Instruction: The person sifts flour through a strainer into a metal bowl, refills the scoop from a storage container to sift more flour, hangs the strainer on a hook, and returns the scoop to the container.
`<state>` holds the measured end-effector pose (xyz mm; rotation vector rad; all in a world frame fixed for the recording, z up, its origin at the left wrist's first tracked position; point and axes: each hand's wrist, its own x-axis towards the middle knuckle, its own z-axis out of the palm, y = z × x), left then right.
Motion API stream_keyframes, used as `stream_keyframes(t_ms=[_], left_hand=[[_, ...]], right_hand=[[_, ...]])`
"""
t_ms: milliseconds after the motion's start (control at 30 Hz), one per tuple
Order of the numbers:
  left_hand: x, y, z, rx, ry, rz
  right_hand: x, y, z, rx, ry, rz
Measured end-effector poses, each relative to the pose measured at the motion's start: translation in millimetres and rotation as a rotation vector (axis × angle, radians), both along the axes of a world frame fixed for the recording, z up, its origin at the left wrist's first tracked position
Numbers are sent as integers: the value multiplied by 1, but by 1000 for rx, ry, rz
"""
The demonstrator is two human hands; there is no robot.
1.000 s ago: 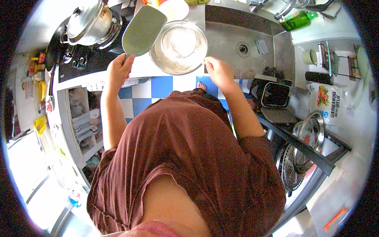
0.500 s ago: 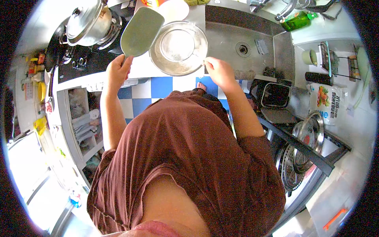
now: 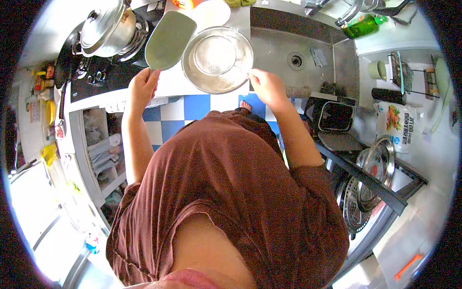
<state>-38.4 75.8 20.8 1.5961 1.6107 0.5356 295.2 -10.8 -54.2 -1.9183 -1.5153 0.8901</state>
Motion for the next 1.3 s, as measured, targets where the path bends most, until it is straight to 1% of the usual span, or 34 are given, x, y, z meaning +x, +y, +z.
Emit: stream_keyframes(t_ms=[67, 167, 267, 367, 467, 567, 667, 800, 867, 900, 967, 1067, 1167, 1300], left_hand=[[-4, 2, -6, -13, 5, 3], [-3, 1, -6, -27, -9, 17], [-3, 2, -6, -43, 0, 17], [-7, 1, -12, -60, -28, 17], [-7, -1, -10, -66, -68, 14], [-8, -3, -14, -61, -95, -5], [-10, -4, -14, -86, -125, -3], [-10, -6, -15, -114, -159, -9], [-7, -7, -14, -91, -96, -42], [-7, -7, -14, -79, -64, -57], [-8, -7, -16, -75, -84, -46], [-8, -7, -21, -75, -80, -45], [-6, -7, -19, -67, -73, -50], [-5, -7, -21, -61, -43, -58]], right_hand=[[-3, 0, 11, 5, -71, 26], [3, 3, 9, 42, -93, 56], [-1, 2, 22, 107, -37, -43], [1, 1, 28, 103, -259, 47], [0, 0, 39, 93, -237, 19], [0, -1, 41, 225, -203, 11], [0, -1, 51, 158, -238, 14], [2, -1, 48, 174, -249, 2], [1, 0, 45, 130, -293, 26], [2, -1, 44, 134, -261, 10], [3, 0, 40, 146, -196, -20], [3, -3, 31, 162, -261, 27], [4, -2, 30, 124, -147, -31], [3, -3, 34, 101, -197, 7]])
